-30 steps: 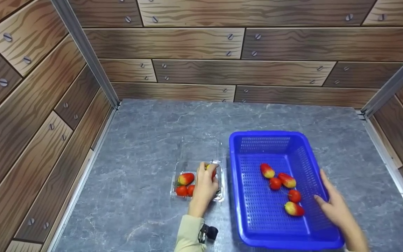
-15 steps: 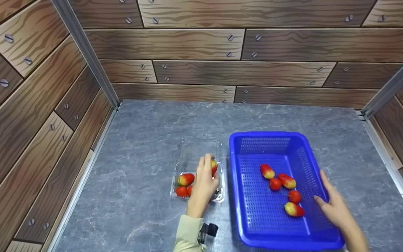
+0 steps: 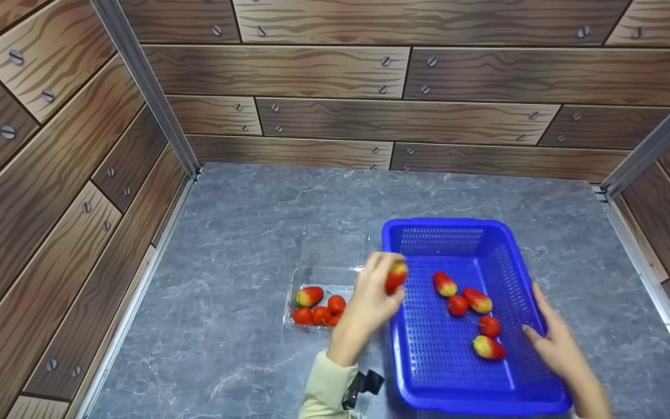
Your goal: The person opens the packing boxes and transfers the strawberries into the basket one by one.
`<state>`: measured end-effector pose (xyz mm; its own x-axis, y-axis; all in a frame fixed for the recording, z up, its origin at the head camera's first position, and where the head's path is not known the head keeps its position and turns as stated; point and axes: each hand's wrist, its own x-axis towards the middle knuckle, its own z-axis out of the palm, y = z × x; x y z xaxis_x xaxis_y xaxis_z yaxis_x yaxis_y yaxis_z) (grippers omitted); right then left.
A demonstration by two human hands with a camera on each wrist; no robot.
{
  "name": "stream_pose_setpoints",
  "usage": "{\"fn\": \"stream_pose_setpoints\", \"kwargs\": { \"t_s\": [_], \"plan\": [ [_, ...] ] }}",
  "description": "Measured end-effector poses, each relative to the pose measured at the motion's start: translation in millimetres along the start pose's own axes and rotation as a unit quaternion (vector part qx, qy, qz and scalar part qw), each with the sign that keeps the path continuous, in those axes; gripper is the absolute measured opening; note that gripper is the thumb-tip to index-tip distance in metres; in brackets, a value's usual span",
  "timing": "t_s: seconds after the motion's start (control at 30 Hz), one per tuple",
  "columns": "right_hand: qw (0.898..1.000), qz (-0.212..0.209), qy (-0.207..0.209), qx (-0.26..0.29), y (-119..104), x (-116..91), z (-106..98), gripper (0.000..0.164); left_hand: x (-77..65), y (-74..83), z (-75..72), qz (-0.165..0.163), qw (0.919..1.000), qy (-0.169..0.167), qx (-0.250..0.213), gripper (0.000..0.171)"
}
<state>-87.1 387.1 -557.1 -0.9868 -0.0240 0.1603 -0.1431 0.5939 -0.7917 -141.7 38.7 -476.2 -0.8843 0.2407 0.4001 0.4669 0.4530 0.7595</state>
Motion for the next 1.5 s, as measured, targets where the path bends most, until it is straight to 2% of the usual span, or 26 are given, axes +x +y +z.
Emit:
{"fn": "stream_pose_setpoints", "kwargs": {
  "t_s": [0.2,0.4,0.53,0.63,0.77,0.87,1.0,1.13,1.23,1.33,1.5],
  "plan": [
    [1.0,-0.008,0.002,0.0,1.3,-2.0,1.9,0.088,1.3,24.9,14.0,0.022,0.9957,-0.089,0.01,0.052],
    [1.0,-0.009,0.004,0.005,3.1,-2.6,2.1,0.086,0.3,46.6,34.5,0.063,0.9823,-0.167,0.056,0.052],
    [1.0,-0.012,0.007,-0.003,3.6,-2.6,1.6,0.087,-0.3,58.6,52.0,0.106,0.9622,-0.232,0.094,0.051],
    [1.0,-0.007,0.008,-0.009,2.8,-3.7,0.4,0.087,-0.5,65.7,64.8,0.145,0.9402,-0.279,0.132,0.047],
    [1.0,-0.004,0.005,-0.012,2.2,-2.0,-0.8,0.087,1.1,71.3,79.4,0.188,0.9133,-0.315,0.177,0.036],
    [1.0,-0.008,0.006,-0.013,3.7,-1.0,-1.1,0.086,3.7,71.4,88.2,0.208,0.9018,-0.324,0.196,0.029],
    [1.0,-0.01,0.005,-0.007,3.6,-1.1,-2.2,0.087,10.4,69.1,100.0,0.2,0.8903,-0.358,0.198,0.03],
    [1.0,-0.011,0.008,-0.008,0.9,-0.3,-2.5,0.087,16.8,66.5,114.3,0.149,0.8777,-0.41,0.198,0.035],
    [1.0,-0.015,0.011,-0.009,0.1,-1.0,-1.9,0.087,16.9,65.4,125.1,0.122,0.8621,-0.436,0.227,0.029],
    [1.0,-0.018,0.012,-0.008,0.7,-1.3,-1.0,0.087,14.5,66.0,133.9,0.12,0.8431,-0.449,0.27,0.022],
    [0.999,-0.025,0.015,-0.012,2.1,0.8,0.4,0.088,10.7,67.0,143.9,0.113,0.8247,-0.461,0.307,0.023]
  ]
}}
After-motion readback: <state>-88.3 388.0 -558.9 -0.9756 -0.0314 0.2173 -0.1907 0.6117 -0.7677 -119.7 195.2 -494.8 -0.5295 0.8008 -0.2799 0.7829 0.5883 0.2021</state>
